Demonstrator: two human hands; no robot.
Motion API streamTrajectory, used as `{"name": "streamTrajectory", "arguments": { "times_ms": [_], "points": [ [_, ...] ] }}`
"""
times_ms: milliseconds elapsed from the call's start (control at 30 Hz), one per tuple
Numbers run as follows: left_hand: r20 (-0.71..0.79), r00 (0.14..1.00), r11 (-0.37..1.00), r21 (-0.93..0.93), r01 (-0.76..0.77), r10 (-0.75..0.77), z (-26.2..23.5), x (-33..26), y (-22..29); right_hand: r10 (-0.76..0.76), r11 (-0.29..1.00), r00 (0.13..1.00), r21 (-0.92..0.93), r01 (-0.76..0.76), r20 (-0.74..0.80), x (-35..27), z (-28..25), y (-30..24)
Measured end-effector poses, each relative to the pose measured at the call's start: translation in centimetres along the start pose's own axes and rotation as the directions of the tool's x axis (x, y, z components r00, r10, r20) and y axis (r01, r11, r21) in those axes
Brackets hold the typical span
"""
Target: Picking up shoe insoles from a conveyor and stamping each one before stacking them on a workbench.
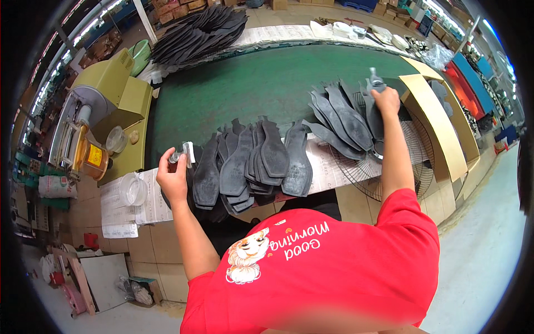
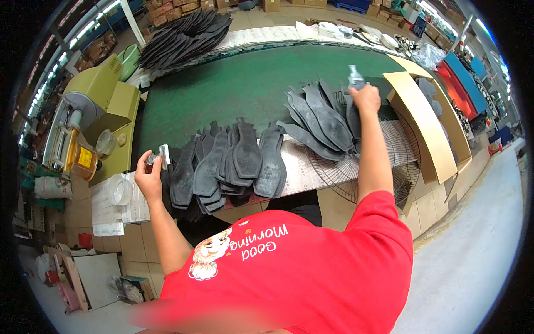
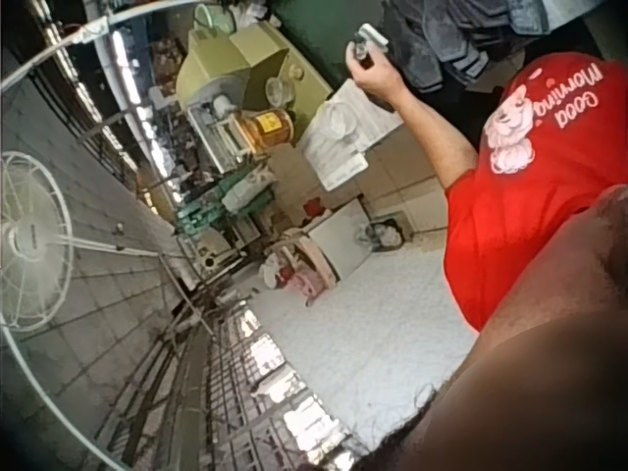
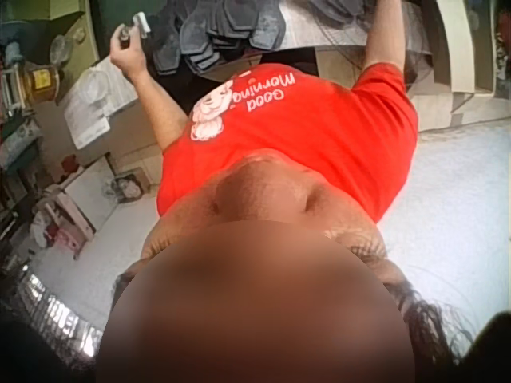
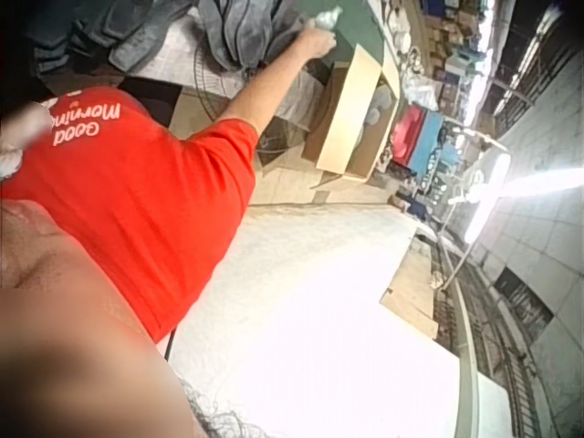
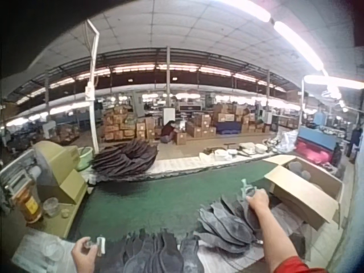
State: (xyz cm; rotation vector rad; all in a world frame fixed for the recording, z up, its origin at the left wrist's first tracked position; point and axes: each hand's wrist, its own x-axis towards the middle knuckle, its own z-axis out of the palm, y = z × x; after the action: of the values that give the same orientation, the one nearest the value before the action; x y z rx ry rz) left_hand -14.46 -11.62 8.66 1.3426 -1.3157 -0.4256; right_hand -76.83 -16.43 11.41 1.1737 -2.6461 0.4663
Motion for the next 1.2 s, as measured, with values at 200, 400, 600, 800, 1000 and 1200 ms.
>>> {"name": "streamTrajectory", "arguments": {
  "times_ms": [200, 400, 600, 800, 1000, 1200],
  "points": [
    [-0.006, 1.0, 1.0, 0.004, -0.007, 0.007, 0.2, -0.7, -0.7, -0.197, 0.94, 0.969, 0.253, 0.23, -0.149, -3.2, 0.9, -6.5],
    [0.033, 0.998, 0.998, 0.028, -0.062, 0.061, 2.7, -0.9, 3.2, -0.633, 0.761, 0.585, 0.269, 0.591, 0.507, -22.3, -2.3, -22.1],
    [0.079, 0.993, 0.994, 0.055, -0.092, 0.087, 2.8, -1.4, 4.6, -0.604, 0.77, 0.505, 0.288, 0.569, 0.617, -21.8, 0.2, -22.9],
    [0.111, 0.966, 0.973, -0.029, -0.23, 0.232, 4.6, -2.1, 5.1, -0.783, 0.588, 0.589, 0.544, 0.599, 0.197, -25.1, -2.6, -22.4],
    [0.152, 0.883, 0.885, 0.084, -0.458, 0.443, 6.6, -2.0, 5.2, -0.831, 0.466, 0.551, 0.63, 0.621, 0.072, -26.7, -4.7, -22.8],
    [-0.037, 0.904, 0.872, 0.283, -0.398, 0.425, 4.4, 1.3, 2.4, -0.867, 0.382, 0.497, 0.618, 0.688, -0.017, -26.8, -6.1, -21.6]
  ]
}}
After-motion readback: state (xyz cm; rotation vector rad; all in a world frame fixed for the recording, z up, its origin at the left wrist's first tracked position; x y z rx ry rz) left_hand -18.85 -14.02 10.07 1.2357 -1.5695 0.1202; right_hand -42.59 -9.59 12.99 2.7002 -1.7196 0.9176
